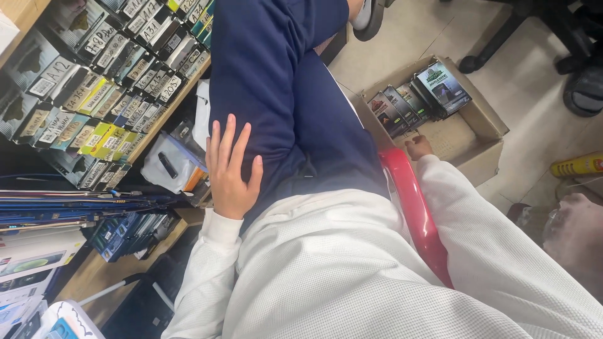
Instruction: The person is unboxing and inspecting various mobile phone accessories, such as screen protectors and cases, from their packaging.
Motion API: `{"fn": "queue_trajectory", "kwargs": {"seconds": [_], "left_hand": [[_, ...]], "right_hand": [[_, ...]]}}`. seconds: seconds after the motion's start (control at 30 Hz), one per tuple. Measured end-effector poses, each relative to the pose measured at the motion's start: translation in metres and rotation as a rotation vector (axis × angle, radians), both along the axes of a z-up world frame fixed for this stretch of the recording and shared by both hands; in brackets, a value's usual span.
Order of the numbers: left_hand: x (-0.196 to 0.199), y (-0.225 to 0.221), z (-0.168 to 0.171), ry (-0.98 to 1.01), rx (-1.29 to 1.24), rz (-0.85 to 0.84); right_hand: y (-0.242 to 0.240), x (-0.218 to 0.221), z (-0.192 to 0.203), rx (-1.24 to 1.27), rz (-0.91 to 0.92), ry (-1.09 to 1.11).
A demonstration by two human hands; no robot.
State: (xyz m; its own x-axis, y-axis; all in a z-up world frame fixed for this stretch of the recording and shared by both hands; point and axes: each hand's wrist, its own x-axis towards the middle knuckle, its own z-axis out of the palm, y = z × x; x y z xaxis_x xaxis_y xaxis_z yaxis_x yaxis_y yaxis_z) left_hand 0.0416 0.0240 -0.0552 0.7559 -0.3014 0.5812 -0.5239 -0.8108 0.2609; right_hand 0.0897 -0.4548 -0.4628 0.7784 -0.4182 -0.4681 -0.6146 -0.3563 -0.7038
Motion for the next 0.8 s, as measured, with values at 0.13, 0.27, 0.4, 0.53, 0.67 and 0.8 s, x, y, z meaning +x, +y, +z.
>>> {"fn": "queue_trajectory", "kwargs": {"seconds": [0.13,0.27,0.4,0.53,0.67,0.8], "left_hand": [[0.000,0.000,-0.002,0.018,0.002,0.013],[0.000,0.000,-0.001,0.030,0.003,0.018],[0.000,-0.001,-0.002,0.012,0.016,0.023],[0.003,-0.001,-0.003,0.004,0.016,0.015],[0.002,0.000,-0.004,0.011,0.006,0.016],[0.002,0.001,-0.005,0.005,0.000,0.019]], "right_hand": [[0.011,0.026,0.018,-0.153,0.091,0.065],[0.023,0.045,0.024,-0.230,0.165,0.046],[0.042,0.035,0.068,-0.166,0.181,0.075],[0.039,0.051,-0.002,-0.082,0.058,-0.003],[0.047,0.042,0.030,0.041,-0.010,0.061],[0.042,0.046,0.021,-0.016,-0.045,0.146]]}}
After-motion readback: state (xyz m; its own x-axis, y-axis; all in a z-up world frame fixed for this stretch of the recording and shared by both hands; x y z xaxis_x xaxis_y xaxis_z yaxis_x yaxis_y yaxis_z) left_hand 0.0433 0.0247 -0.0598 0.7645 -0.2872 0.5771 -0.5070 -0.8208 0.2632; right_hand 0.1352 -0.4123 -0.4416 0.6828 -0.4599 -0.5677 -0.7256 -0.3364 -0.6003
